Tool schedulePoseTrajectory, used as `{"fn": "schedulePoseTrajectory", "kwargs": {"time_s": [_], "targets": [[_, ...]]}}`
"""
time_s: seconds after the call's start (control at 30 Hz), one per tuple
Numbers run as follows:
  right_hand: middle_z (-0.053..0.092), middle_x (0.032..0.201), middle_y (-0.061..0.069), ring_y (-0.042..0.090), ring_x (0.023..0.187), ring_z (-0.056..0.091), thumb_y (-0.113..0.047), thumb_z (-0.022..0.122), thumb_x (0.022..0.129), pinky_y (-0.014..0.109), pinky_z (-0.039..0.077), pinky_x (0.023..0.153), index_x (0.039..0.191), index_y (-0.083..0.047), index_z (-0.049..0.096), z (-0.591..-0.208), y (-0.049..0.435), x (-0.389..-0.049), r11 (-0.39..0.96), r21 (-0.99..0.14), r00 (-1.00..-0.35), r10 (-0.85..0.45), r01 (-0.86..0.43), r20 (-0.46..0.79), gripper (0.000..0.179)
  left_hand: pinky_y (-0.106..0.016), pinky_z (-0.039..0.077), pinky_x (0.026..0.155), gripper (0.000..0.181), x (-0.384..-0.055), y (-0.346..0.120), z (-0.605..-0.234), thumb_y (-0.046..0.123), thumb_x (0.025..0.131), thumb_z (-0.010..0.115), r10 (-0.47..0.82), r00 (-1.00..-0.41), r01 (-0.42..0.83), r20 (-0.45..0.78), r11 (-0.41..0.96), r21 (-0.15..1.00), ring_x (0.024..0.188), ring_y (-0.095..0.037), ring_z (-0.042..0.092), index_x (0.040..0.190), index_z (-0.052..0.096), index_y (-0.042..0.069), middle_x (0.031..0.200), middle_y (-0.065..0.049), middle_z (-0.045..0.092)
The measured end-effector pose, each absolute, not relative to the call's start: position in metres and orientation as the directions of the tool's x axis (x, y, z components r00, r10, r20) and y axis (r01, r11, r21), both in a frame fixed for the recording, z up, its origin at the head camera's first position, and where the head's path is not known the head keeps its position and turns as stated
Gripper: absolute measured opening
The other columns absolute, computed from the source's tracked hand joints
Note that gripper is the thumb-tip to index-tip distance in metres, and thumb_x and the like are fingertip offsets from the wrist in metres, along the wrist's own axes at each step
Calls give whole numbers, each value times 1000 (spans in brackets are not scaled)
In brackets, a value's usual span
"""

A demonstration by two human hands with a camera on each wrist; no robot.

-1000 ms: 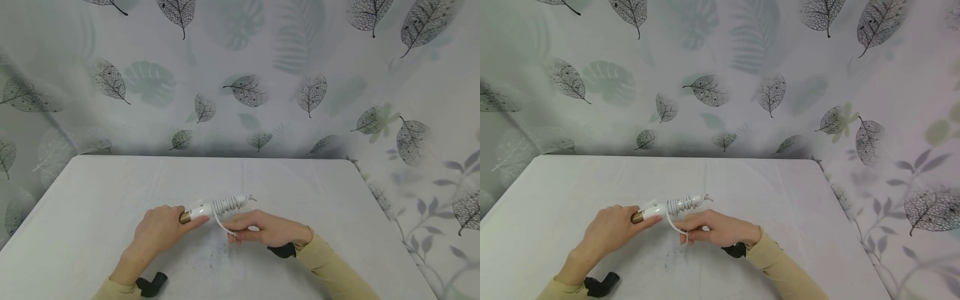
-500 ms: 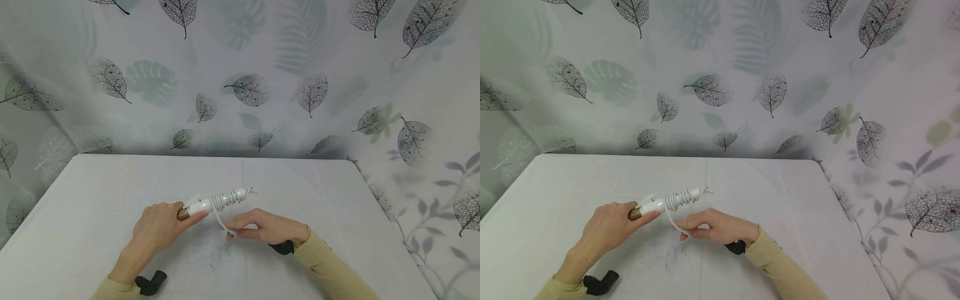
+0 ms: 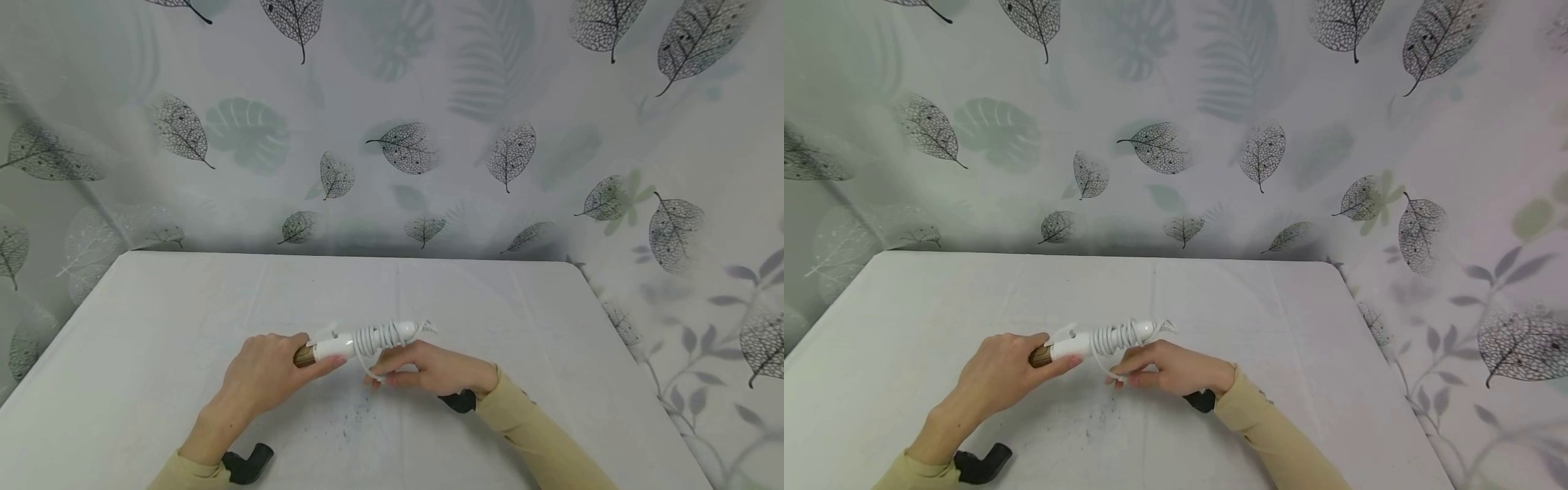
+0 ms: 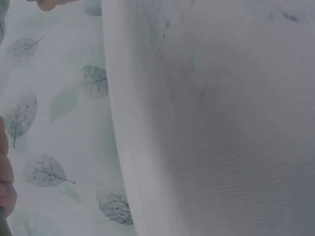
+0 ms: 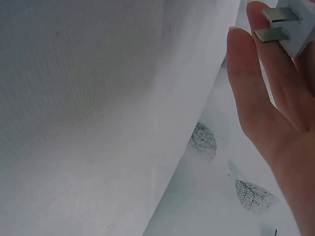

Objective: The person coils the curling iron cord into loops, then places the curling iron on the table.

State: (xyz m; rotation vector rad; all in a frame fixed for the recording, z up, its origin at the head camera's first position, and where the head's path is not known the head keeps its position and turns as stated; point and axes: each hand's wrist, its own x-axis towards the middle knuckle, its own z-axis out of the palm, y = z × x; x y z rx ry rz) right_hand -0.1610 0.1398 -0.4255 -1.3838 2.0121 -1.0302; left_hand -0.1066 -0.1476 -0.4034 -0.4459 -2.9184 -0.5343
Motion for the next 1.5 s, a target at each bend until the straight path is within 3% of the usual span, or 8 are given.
{"fn": "schedulePoseTrajectory", "kwargs": {"time_s": [0.17, 0.27, 0.37, 0.47, 0.63, 0.8, 1.1, 1.5], "targets": [[68, 123, 2, 10, 118, 59, -10, 57, 101, 29, 47, 100, 127, -7, 64, -427, 142, -162, 269, -792, -440, -898, -548, 0, 27, -21, 18, 48, 59, -106, -147, -406, 71, 84, 63, 300, -931, 356, 210, 875, 329, 51, -3, 18, 61, 38, 22, 56, 12, 21], [69, 119, 1, 7, 111, 60, -12, 59, 101, 28, 49, 96, 122, -8, 63, -428, 143, -163, 310, -800, -511, -859, -515, -4, 22, -21, 16, 49, 60, -106, -147, -408, 70, 84, 64, 324, -919, 384, 225, 862, 330, 52, -2, 15, 61, 34, 23, 57, 13, 18], [68, 111, 1, 4, 99, 59, -10, 62, 99, 26, 50, 91, 117, -9, 62, -429, 143, -165, 283, -831, -540, -841, -478, 24, 18, -20, 15, 49, 60, -107, -147, -408, 70, 84, 63, 351, -907, 414, 235, 847, 334, 53, -1, 14, 62, 33, 23, 58, 13, 16], [64, 99, 3, 4, 89, 54, -5, 61, 98, 25, 50, 83, 109, -9, 61, -430, 143, -169, 178, -834, -491, -862, -523, 125, 11, -20, 16, 49, 60, -107, -146, -409, 71, 84, 63, 383, -894, 443, 231, 829, 342, 53, 0, 15, 62, 34, 23, 58, 14, 16], [63, 102, 1, 5, 88, 54, -9, 61, 99, 25, 51, 80, 109, -14, 62, -436, 143, -176, 51, -761, -364, -898, -647, 249, 11, -18, 19, 49, 58, -107, -145, -412, 72, 85, 60, 462, -862, 507, 210, 789, 345, 51, 2, 19, 63, 36, 25, 58, 16, 17], [64, 104, -3, 5, 88, 55, -10, 66, 97, 25, 52, 78, 109, -15, 66, -439, 145, -179, 155, -744, -410, -896, -650, 172, 13, -18, 21, 50, 57, -106, -142, -416, 75, 84, 58, 522, -837, 545, 164, 770, 331, 50, 3, 22, 64, 38, 26, 56, 17, 22], [66, 98, 4, 8, 89, 61, -4, 73, 89, 24, 54, 80, 106, -8, 72, -437, 146, -177, 246, -780, -505, -857, -576, 103, 17, -22, 21, 48, 63, -105, -134, -427, 87, 78, 51, 521, -852, 477, -49, 811, 340, 48, 0, 26, 61, 41, 27, 53, 17, 28], [64, 110, 9, 12, 98, 65, -3, 69, 93, 24, 54, 87, 116, -4, 69, -437, 146, -175, 230, -785, -513, -849, -575, 127, 23, -24, 31, 50, 56, -104, -134, -435, 79, 81, 56, 477, -864, 374, -162, 822, 429, 51, -3, 37, 69, 52, 25, 56, 13, 42]]}}
